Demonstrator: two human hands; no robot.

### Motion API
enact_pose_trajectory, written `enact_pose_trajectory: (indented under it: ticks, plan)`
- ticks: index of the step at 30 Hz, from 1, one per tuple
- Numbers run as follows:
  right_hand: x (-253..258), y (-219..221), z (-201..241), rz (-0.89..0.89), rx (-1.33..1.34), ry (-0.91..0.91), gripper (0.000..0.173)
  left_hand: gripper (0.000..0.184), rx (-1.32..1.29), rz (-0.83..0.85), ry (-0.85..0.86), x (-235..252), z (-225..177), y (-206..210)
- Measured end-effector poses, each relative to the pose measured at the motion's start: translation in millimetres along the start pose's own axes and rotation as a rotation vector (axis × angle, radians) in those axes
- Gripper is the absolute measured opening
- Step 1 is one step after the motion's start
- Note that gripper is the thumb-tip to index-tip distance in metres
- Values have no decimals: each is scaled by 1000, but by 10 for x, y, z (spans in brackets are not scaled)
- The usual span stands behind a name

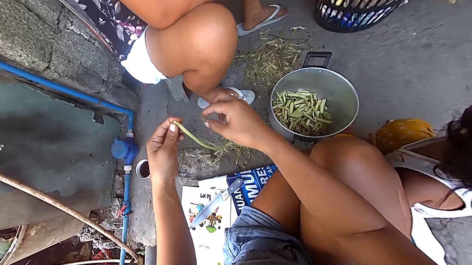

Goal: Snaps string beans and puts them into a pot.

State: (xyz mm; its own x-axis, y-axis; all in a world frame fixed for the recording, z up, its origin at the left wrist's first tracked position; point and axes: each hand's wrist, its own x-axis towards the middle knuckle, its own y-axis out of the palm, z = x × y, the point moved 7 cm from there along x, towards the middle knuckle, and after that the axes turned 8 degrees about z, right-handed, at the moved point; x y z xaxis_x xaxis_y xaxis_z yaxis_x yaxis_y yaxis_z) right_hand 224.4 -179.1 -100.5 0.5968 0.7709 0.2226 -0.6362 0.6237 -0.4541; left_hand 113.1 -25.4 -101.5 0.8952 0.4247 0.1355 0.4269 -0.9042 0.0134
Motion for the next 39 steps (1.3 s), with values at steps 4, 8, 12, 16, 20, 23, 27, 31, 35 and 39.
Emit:
enact_pose_trajectory:
  ticks: [4, 8, 12, 16, 20, 23, 27, 31, 35, 39]
  plan:
    - [14, -63, -49, -30, -38, 20, 12, 26, 15, 24, 0, 17, -1, 34]
    - [48, 105, -91, 184, 80, -18, 17, 26, 14, 42, 12, 35, -49, 51]
    - [51, 292, -38, 255, 72, -70, 11, 25, 18, 62, 25, 45, -95, 66]
    - [101, 393, -133, 238, 124, -130, 5, 25, 48, 83, 47, 35, -125, 19]
    - [168, 430, -394, 246, 204, -97, 7, 26, 84, 12, 71, 2, -122, -115]
    - [189, 544, -655, 309, 123, -18, 7, 26, 64, -51, 94, -20, -163, -259]
    - [212, 755, -1094, 400, -30, 150, 10, 26, 75, -83, 152, -49, -311, -463]
    - [156, 846, -1634, 405, -134, 388, 14, 27, 73, -125, 205, -107, -572, -678]
    - [-42, 899, -2110, 412, -124, 714, 24, 30, 47, -164, 269, -182, -857, -920]
    - [-273, 903, -2332, 417, -137, 977, 34, 31, 21, -216, 295, -257, -1038, -1125]
